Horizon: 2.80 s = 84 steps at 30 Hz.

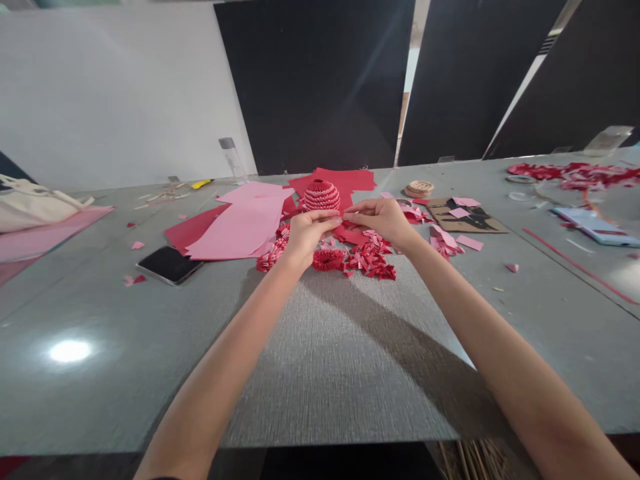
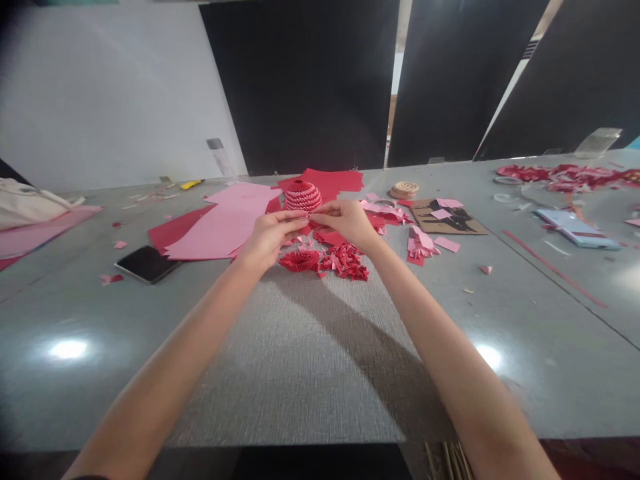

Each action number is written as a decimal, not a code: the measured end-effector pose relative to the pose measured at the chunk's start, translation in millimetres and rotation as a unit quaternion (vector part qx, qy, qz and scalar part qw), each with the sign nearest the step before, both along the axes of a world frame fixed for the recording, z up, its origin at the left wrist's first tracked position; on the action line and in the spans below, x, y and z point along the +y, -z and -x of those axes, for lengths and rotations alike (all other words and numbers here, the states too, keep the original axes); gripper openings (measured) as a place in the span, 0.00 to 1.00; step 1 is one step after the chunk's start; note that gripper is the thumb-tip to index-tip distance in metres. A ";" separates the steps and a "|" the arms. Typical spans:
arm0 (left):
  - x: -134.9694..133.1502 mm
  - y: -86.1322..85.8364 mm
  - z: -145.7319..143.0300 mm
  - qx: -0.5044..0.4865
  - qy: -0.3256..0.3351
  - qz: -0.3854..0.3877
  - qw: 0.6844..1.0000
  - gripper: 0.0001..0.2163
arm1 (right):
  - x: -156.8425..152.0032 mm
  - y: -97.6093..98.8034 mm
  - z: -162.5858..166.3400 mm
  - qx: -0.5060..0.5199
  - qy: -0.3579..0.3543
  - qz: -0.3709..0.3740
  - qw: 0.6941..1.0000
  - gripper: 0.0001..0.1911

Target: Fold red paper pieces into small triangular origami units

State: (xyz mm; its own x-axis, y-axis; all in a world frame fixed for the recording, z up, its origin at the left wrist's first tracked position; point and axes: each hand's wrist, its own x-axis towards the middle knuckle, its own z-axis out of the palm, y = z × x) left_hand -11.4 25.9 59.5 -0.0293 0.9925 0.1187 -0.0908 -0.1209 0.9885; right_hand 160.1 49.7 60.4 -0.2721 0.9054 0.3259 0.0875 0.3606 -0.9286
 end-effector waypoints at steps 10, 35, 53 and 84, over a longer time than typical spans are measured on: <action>10.3 12.3 -1.8 0.082 -0.004 -0.120 0.989 0.08 | 12.3 2.3 -0.9 -0.047 -0.001 -0.089 0.995 0.15; -1.8 5.4 -4.0 -0.009 -0.025 -0.011 1.000 0.04 | 13.4 6.0 3.5 -0.047 0.052 -0.074 0.995 0.18; 4.4 14.3 -11.2 -0.053 -0.003 -0.024 0.998 0.04 | 6.6 2.2 10.2 -0.006 0.101 0.005 0.995 0.08; 7.4 6.6 -8.1 0.124 -0.069 -0.194 0.971 0.05 | -5.3 -10.7 7.8 0.104 0.066 0.174 0.977 0.05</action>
State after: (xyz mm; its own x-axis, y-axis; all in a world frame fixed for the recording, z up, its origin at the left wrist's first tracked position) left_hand -3.3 33.4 52.9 -0.0807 0.8609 0.5024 0.1880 -0.4818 0.8559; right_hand 152.3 44.4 71.1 -0.1067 0.9939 0.0274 -0.0912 0.0176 -0.9957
